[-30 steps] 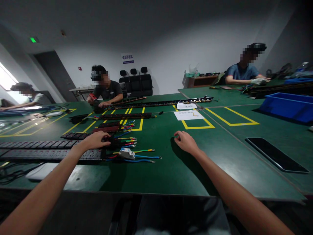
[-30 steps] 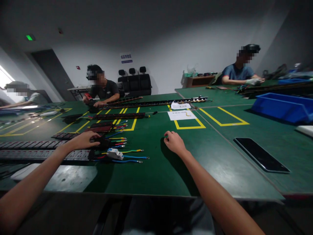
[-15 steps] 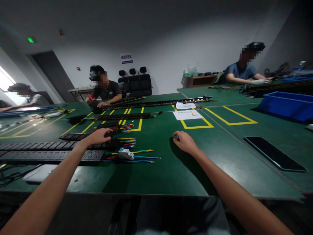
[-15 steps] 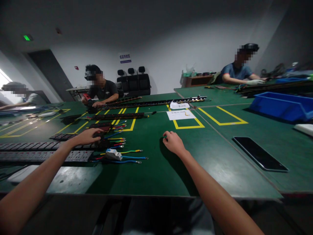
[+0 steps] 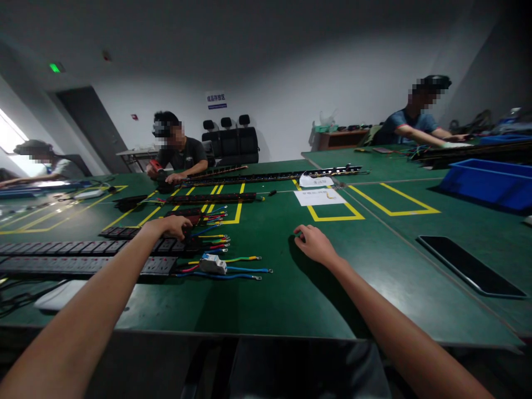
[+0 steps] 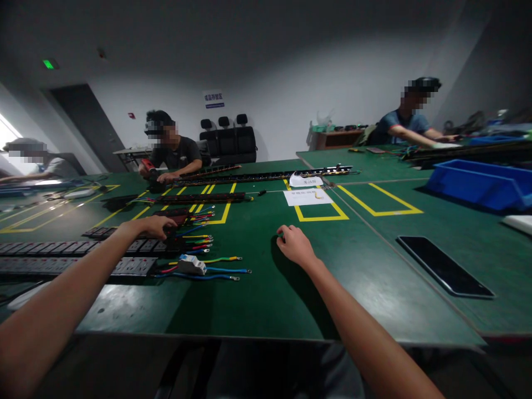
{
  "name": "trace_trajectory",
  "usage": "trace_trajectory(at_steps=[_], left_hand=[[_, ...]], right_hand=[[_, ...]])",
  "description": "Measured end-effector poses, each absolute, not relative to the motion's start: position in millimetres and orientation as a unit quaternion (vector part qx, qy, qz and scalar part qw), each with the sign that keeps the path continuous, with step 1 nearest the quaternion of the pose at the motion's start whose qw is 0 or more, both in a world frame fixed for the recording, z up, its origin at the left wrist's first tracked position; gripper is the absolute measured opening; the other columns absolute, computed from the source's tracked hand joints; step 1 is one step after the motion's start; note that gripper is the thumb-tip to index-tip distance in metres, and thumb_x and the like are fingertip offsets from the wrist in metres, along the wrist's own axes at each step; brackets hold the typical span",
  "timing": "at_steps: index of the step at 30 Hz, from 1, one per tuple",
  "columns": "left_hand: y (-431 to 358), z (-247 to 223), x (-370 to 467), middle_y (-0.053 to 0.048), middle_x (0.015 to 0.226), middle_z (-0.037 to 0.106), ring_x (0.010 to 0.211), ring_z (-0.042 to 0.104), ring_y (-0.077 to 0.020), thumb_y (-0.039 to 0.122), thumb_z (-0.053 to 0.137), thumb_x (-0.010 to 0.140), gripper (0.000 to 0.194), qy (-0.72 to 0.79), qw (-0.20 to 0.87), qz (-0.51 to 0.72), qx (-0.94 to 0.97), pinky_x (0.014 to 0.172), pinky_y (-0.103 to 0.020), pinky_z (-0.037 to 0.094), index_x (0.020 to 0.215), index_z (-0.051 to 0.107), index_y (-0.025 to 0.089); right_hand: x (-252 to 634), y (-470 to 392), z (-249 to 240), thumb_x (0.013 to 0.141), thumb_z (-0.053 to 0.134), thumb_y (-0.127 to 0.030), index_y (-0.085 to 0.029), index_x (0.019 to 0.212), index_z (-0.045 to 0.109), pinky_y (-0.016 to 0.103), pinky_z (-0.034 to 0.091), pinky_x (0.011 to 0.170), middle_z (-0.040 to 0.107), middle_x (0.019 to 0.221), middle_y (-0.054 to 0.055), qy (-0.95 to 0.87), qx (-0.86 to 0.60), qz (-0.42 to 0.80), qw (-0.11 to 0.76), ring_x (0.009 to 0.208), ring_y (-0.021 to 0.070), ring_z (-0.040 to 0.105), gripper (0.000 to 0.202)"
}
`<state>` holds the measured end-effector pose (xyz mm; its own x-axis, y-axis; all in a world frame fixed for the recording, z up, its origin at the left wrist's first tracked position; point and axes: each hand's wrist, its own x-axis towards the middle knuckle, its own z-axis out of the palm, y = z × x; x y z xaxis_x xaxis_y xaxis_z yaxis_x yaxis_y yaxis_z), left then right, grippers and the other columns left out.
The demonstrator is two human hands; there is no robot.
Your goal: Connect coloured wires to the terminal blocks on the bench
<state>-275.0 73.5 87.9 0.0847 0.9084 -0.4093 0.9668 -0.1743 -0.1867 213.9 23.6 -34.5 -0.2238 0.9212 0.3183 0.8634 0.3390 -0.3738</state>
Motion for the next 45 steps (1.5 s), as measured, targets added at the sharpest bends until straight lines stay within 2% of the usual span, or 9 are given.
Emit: trace_trajectory(at_steps=[4, 12, 21, 29, 40, 45], left_hand=[[76.4, 87.7, -280.4, -0.009, 0.137, 0.069, 0.121, 0.066, -0.0273, 0.03, 0.065, 0.059, 0.078, 0.627, 0.074, -0.208, 0.747, 0.101, -0.029, 0.052, 0.137, 0.065, 0.019], [74.5, 84.8, -286.0, -0.01, 0.133, 0.07, 0.119, 0.067, -0.0276, 0.036, 0.066, 0.061, 0.073, 0.632, 0.05, -0.145, 0.76, 0.101, -0.03, 0.051, 0.132, 0.065, 0.016], [84.9, 71.7, -257.8, -0.009, 0.125, 0.074, 0.116, 0.069, -0.0308, 0.046, 0.074, 0.062, 0.069, 0.612, 0.033, -0.085, 0.785, 0.1, -0.034, 0.053, 0.126, 0.07, 0.022], [74.2, 79.7, -219.9, -0.009, 0.129, 0.073, 0.116, 0.068, -0.0286, 0.045, 0.067, 0.073, 0.061, 0.546, 0.021, -0.052, 0.836, 0.103, -0.034, 0.05, 0.128, 0.07, 0.021], [72.2, 77.7, -128.0, -0.011, 0.115, 0.075, 0.104, 0.069, -0.0294, 0.053, 0.068, 0.075, 0.054, 0.499, -0.013, -0.04, 0.865, 0.086, -0.033, 0.052, 0.119, 0.073, 0.021], [73.4, 69.8, -124.4, -0.011, 0.113, 0.075, 0.103, 0.069, -0.0287, 0.052, 0.066, 0.078, 0.054, 0.483, 0.002, -0.016, 0.875, 0.087, -0.033, 0.051, 0.12, 0.074, 0.019]], right_hand=[[214.1, 23.3, -34.0, 0.094, 0.055, -0.022, -0.019, 0.108, 0.067, 0.031, 0.041, 0.075, 0.066, 0.095, 0.009, -0.782, -0.569, 0.058, 0.245, 0.09, 0.0231, 0.062, 0.019], [213.2, 23.7, -32.3, 0.095, 0.054, -0.024, -0.017, 0.113, 0.067, 0.031, 0.04, 0.079, 0.067, 0.105, 0.011, -0.784, -0.578, 0.061, 0.221, 0.096, 0.0231, 0.06, 0.023], [213.4, 22.9, -29.9, 0.095, 0.055, -0.025, -0.018, 0.115, 0.067, 0.03, 0.039, 0.076, 0.066, 0.103, 0.011, -0.779, -0.585, 0.07, 0.215, 0.094, 0.0226, 0.059, 0.024], [212.6, 21.8, -27.6, 0.095, 0.056, -0.024, -0.018, 0.115, 0.066, 0.029, 0.038, 0.075, 0.066, 0.103, 0.01, -0.779, -0.584, 0.071, 0.217, 0.092, 0.0212, 0.059, 0.023], [212.9, 23.0, -26.1, 0.095, 0.057, -0.023, -0.018, 0.114, 0.067, 0.028, 0.039, 0.078, 0.066, 0.105, 0.01, -0.771, -0.592, 0.083, 0.218, 0.093, 0.0202, 0.06, 0.021], [212.7, 22.9, -25.6, 0.096, 0.057, -0.023, -0.018, 0.114, 0.067, 0.027, 0.039, 0.077, 0.066, 0.103, 0.009, -0.771, -0.592, 0.083, 0.217, 0.093, 0.0198, 0.06, 0.021]])
